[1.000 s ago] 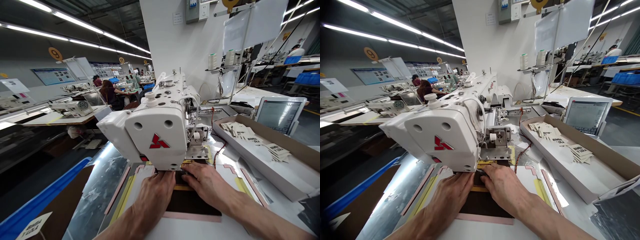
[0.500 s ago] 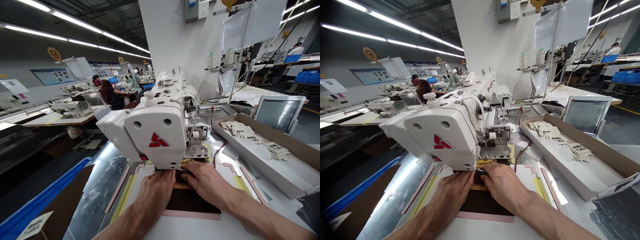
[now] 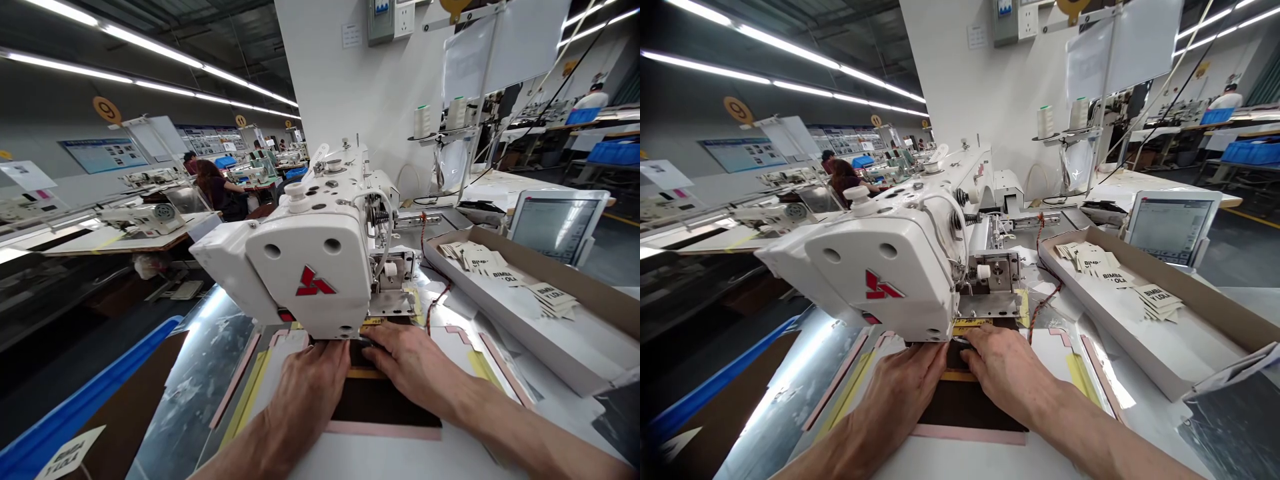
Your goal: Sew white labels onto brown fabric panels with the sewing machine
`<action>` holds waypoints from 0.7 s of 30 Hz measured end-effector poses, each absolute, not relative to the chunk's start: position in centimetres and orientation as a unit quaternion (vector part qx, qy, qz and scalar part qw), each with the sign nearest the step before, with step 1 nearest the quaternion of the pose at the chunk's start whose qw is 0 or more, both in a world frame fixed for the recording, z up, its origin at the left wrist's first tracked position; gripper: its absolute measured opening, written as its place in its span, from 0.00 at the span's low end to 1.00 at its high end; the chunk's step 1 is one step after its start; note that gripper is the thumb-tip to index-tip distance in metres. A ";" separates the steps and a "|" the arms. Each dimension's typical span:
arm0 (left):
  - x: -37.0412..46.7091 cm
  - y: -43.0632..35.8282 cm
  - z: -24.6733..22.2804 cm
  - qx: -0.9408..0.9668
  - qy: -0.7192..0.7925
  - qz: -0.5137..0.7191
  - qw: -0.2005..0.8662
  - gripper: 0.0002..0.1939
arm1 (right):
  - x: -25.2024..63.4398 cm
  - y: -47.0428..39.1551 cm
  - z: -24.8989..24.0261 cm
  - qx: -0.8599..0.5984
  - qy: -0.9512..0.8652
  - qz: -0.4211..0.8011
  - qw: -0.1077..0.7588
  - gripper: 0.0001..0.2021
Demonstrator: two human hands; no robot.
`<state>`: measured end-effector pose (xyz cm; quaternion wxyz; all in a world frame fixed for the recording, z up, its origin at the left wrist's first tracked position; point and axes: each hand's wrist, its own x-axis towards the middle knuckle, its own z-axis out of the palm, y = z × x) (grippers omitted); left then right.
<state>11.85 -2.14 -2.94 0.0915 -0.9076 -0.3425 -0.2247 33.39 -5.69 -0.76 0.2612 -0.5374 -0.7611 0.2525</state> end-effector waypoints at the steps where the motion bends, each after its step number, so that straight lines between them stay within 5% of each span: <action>1: 11.9 -2.2 -2.9 -0.908 -0.342 -0.225 0.092 0.15 | 33.4 -5.6 -0.9 -0.536 -0.762 0.251 0.261 0.13; 21: 11.8 -2.3 -2.7 -0.905 -0.348 -0.228 0.090 0.14 | 33.5 -6.0 -0.2 -0.570 -0.755 0.248 0.207 0.13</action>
